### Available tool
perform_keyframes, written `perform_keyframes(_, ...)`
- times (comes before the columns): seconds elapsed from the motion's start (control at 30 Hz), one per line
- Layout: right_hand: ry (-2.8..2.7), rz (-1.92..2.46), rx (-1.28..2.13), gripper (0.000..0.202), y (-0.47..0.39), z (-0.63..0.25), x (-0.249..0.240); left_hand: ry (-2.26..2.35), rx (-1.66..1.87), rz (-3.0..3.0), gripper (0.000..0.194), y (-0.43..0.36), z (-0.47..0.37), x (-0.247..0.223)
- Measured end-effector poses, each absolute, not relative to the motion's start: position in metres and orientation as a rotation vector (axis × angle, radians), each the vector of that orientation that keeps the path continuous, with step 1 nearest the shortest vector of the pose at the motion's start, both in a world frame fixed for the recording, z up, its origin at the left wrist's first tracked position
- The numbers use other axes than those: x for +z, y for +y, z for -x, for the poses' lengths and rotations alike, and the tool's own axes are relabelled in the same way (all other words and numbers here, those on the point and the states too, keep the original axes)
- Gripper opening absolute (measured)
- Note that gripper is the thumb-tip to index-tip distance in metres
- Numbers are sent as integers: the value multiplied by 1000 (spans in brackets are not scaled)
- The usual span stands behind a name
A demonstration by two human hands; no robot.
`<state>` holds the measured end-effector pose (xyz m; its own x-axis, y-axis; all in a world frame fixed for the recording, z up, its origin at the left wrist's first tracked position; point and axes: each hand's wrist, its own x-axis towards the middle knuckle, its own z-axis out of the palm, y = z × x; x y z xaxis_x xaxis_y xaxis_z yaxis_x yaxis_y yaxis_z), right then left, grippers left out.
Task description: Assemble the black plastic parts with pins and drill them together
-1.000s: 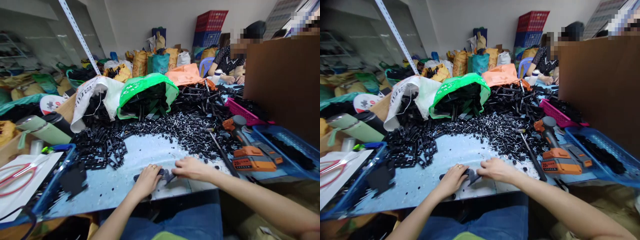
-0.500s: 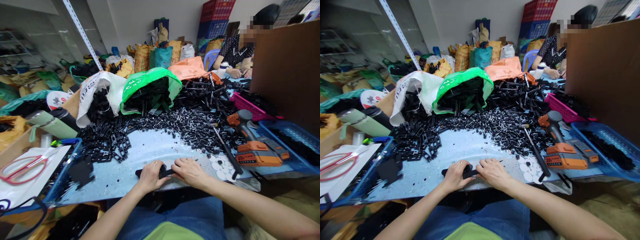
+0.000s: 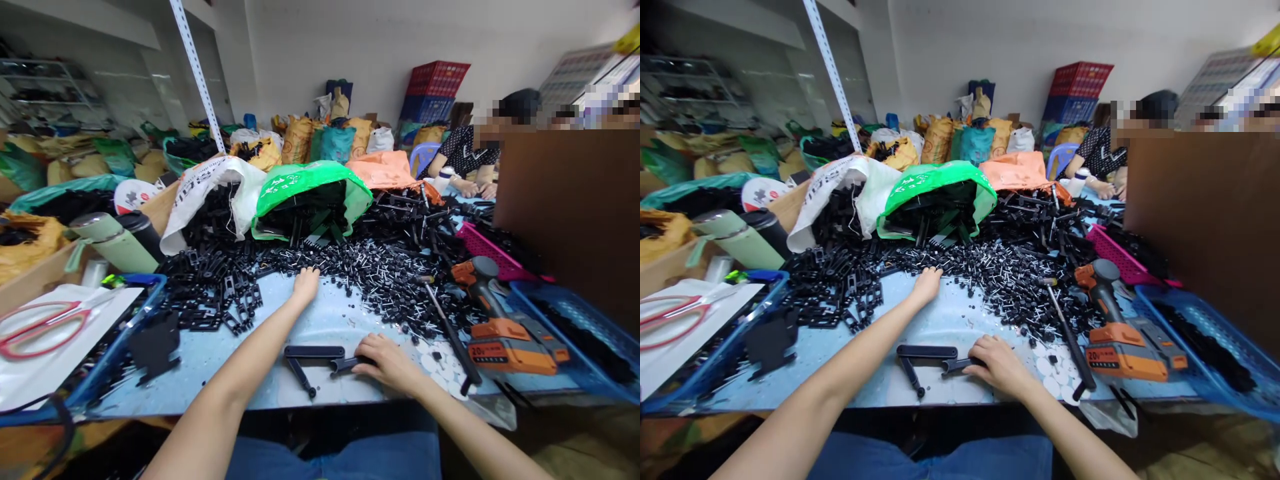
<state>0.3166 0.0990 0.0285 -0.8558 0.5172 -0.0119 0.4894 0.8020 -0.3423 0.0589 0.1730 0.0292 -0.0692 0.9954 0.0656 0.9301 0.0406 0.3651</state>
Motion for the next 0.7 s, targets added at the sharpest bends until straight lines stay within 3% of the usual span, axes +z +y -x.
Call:
perform_keyframes(0.13, -2807, 981, 329, 30, 130, -299, 32, 2081, 488, -2007, 25, 180, -57, 21)
perform_keyframes(0.3, -2700, 1301, 56, 22, 191, -255, 22, 2054, 556, -2011, 19, 133, -46, 26)
perform_keyframes(0.5, -2718, 1225, 168, 16, 202, -244, 12, 1933, 652, -1979, 23, 36, -8, 49)
perform_keyframes(0.7, -2621, 1038, 371, 21, 166, -268, 25, 1868, 449, -1926, 21, -13, -8, 58)
